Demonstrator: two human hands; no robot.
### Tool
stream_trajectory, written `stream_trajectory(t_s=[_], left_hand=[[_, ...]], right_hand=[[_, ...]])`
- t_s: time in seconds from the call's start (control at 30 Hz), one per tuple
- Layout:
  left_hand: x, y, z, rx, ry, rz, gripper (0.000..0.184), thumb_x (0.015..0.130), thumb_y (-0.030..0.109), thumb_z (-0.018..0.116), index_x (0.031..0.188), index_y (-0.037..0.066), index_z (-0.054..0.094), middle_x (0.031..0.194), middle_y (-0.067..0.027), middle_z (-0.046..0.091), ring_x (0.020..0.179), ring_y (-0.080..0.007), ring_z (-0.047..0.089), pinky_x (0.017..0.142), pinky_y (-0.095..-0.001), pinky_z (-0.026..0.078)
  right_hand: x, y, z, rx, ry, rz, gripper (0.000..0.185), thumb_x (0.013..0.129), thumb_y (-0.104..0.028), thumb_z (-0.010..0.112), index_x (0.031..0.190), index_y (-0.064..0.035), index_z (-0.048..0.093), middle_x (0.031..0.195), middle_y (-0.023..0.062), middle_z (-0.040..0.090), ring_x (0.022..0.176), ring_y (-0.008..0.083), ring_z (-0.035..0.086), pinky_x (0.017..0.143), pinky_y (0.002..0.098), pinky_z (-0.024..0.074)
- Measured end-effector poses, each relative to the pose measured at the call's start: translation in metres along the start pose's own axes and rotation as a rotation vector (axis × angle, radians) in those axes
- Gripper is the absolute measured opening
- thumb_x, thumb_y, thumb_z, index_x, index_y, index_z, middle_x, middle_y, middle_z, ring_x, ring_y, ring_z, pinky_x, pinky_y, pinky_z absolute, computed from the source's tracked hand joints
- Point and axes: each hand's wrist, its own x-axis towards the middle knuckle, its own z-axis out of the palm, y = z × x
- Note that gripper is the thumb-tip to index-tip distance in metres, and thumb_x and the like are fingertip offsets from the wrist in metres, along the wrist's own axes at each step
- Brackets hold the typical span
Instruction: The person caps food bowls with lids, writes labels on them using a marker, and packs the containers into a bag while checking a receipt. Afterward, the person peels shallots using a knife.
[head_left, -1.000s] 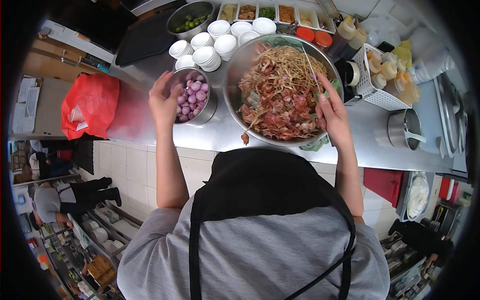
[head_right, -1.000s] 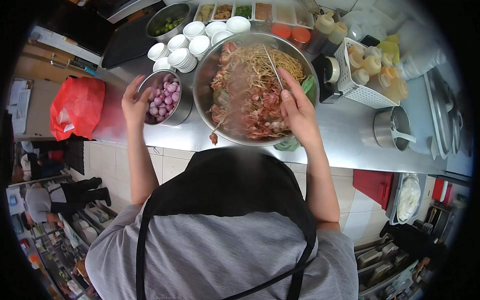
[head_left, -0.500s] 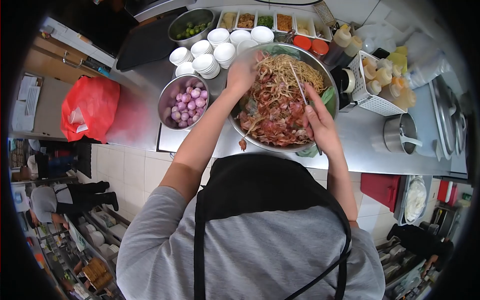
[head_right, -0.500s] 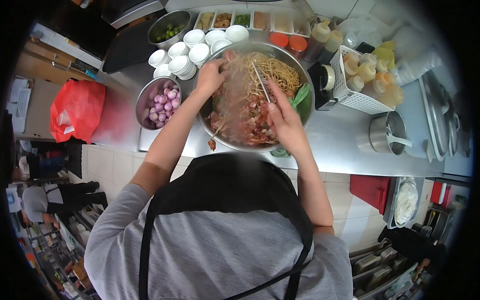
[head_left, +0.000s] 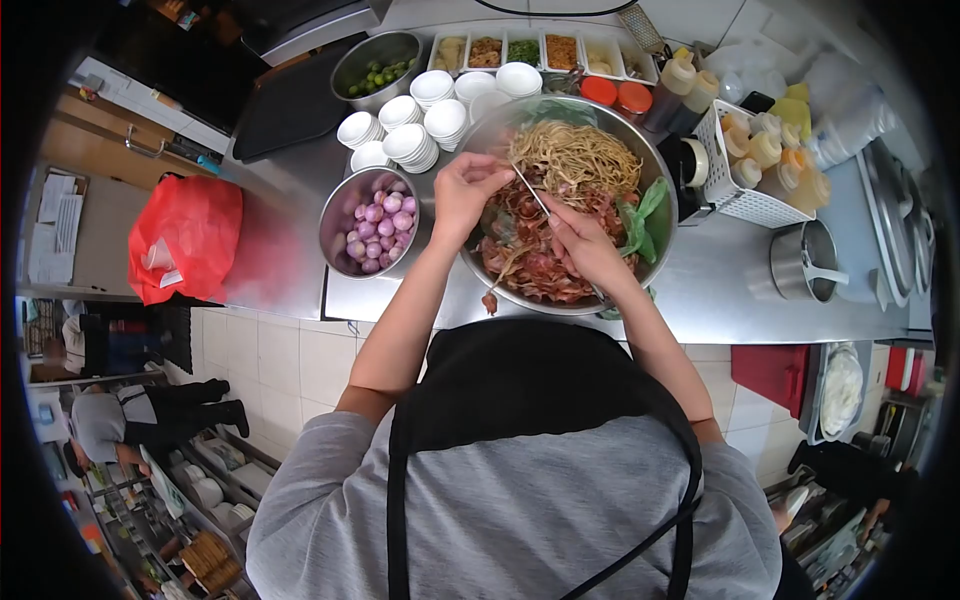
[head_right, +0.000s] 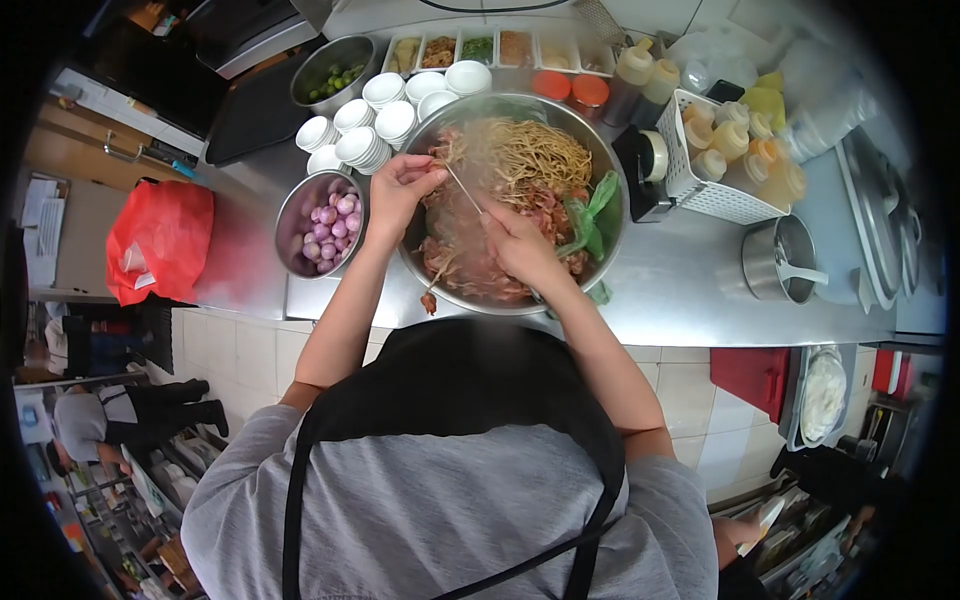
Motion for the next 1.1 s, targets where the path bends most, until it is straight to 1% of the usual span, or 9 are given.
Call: stream_trajectory(t_s=[0.2,0.3,0.43,0.63,0.73,0.87,0.93,1.03,1.1], left_hand=[[-0.005,0.005,0.005,0.094,0.027,0.019,0.024,0.069,0.003,0.069,0.087,-0.004,0.056,0.078,-0.0071,0.061,0.071,-0.0096,0.057,0.065,-0.0199,0.046],[-0.009,0.002,0.009,0.1,0.009,0.041,0.023,0.069,0.002,0.069,0.087,-0.004,0.055,0.077,-0.0059,0.06,0.071,-0.0094,0.056,0.066,-0.0196,0.046],[-0.027,0.018,0.017,0.034,-0.023,0.05,0.022,0.069,0.0,0.067,0.088,-0.003,0.055,0.079,-0.0059,0.06,0.072,-0.0094,0.056,0.068,-0.0197,0.046],[-0.047,0.049,0.006,-0.411,-0.141,-0.032,0.026,0.079,-0.002,0.056,0.104,-0.003,0.052,0.097,-0.0097,0.058,0.091,-0.0132,0.055,0.082,-0.0267,0.044],[-0.056,0.058,-0.005,-0.623,-0.193,-0.142,0.03,0.081,-0.003,0.051,0.111,-0.002,0.05,0.102,-0.009,0.057,0.095,-0.0139,0.053,0.086,-0.0285,0.043],[-0.065,0.057,-0.009,-0.719,-0.169,-0.224,0.031,0.08,-0.004,0.051,0.111,-0.001,0.049,0.102,-0.0089,0.056,0.094,-0.0145,0.054,0.085,-0.0283,0.044],[-0.069,0.049,-0.007,-0.642,-0.16,-0.131,0.032,0.08,0.0,0.054,0.112,0.001,0.049,0.101,-0.0092,0.057,0.097,-0.0182,0.054,0.083,-0.03,0.044],[-0.075,0.046,-0.005,-0.575,-0.15,-0.076,0.03,0.08,0.0,0.054,0.11,0.001,0.05,0.099,-0.009,0.057,0.097,-0.0178,0.054,0.084,-0.0306,0.044],[-0.077,0.049,-0.005,-0.577,-0.181,-0.041,0.03,0.08,0.0,0.054,0.109,0.001,0.05,0.098,-0.0087,0.057,0.097,-0.0173,0.054,0.084,-0.0312,0.043]], right_hand=[[0.004,0.0,0.0,-0.064,-0.022,-0.032,0.038,0.09,-0.016,0.038,0.128,-0.0144,0.04,0.056,-0.0013,0.041,0.049,0.0068,0.04,0.046,0.0211,0.0348],[0.018,0.009,0.004,-0.1,0.0,-0.158,0.038,0.093,-0.021,0.036,0.13,-0.0196,0.036,0.054,-0.0023,0.038,0.042,0.0051,0.036,0.041,0.019,0.0319],[0.035,0.013,0.003,-0.032,0.039,-0.076,0.038,0.092,-0.022,0.037,0.13,-0.019,0.037,0.055,-0.0017,0.039,0.042,0.006,0.037,0.039,0.0198,0.0322],[0.028,0.001,0.0,0.068,0.079,0.038,0.038,0.091,-0.022,0.037,0.129,-0.0186,0.037,0.057,-0.0016,0.04,0.043,0.0067,0.036,0.038,0.0196,0.0306],[0.003,-0.014,0.001,0.009,0.18,-0.107,0.039,0.092,-0.02,0.036,0.131,-0.0205,0.033,0.057,-0.0015,0.039,0.043,0.0062,0.034,0.038,0.0187,0.03],[-0.031,-0.027,0.008,0.111,0.032,-0.221,0.044,0.092,-0.016,0.034,0.135,-0.0174,0.025,0.058,-0.0013,0.039,0.044,0.0049,0.033,0.041,0.017,0.0297],[-0.048,-0.037,0.017,0.264,-0.089,-0.22,0.046,0.092,-0.014,0.034,0.136,-0.0134,0.022,0.058,-0.001,0.039,0.045,0.0044,0.034,0.043,0.0158,0.0298],[-0.054,-0.037,0.03,0.2,-0.105,-0.263,0.046,0.09,-0.011,0.039,0.134,-0.0123,0.025,0.061,-0.0034,0.038,0.049,0.0026,0.033,0.044,0.0168,0.029],[-0.049,-0.033,0.028,0.133,-0.07,-0.304,0.044,0.092,-0.015,0.034,0.135,-0.0145,0.024,0.058,-0.001,0.039,0.044,0.0045,0.034,0.042,0.016,0.0293]])
